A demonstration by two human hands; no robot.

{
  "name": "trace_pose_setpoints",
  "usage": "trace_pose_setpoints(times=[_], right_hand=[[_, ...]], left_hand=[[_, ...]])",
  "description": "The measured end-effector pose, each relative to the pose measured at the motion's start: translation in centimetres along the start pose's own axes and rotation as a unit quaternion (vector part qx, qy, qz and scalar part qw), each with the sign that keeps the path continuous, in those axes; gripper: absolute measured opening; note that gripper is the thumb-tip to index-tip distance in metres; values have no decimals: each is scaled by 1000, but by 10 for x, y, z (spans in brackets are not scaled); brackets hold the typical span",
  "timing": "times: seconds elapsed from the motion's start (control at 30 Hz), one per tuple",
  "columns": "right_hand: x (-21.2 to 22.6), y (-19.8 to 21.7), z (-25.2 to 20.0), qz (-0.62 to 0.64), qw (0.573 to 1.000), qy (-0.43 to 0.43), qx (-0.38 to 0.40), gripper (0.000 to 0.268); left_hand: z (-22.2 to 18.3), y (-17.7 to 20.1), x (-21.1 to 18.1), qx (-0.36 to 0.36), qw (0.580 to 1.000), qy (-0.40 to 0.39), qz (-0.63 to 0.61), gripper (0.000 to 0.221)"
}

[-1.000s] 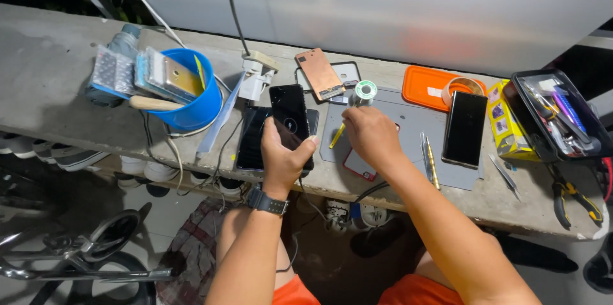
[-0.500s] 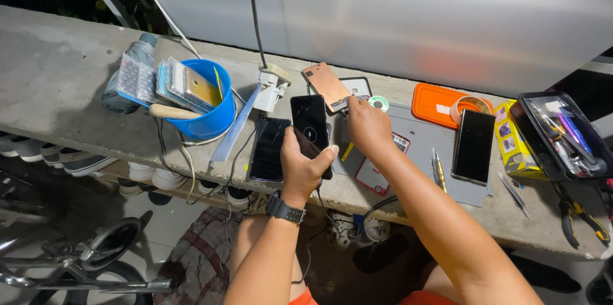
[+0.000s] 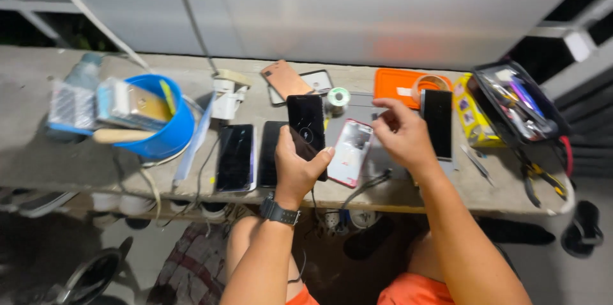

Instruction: Inspecting, testing, and repairing various mobile phone components at a workbench.

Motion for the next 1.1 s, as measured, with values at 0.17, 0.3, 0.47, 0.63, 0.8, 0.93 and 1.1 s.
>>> trace_pose_setpoints(times=[0.17,0.3,0.47,0.63,0.8,0.93,1.1], right_hand=[[-45,96,-19,300,946,-109,-56,40],[-101,153,-19,444,869,-175,-132,37],[-128,207,8,291,923,-177,-178,27],[-125,242,37,-75,975,-73,-198,32],[-104,247,64,-356,932,-61,-26,36],[-134,232,86,-442,897,-23,6,34],[-145,222,92,-462,871,117,-122,8]], left_hand=[[-4,-25,23,47,999,8,9,61],[-9,-39,55,77,996,33,17,66],[-11,-84,36,107,989,54,88,61],[-19,-118,3,145,974,67,158,58],[-27,-120,5,140,954,179,196,60],[-28,-124,6,143,952,206,175,62],[-27,-120,5,147,959,213,111,54]])
Point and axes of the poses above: each hand's wrist, its own z-axis towards the middle knuckle, its own y-axis out of the back of the hand, x = y × z, the point moved 5 cm from there along z, towards the middle knuckle, and after that the axes turned 11 degrees about -z, right-handed, at the moved point
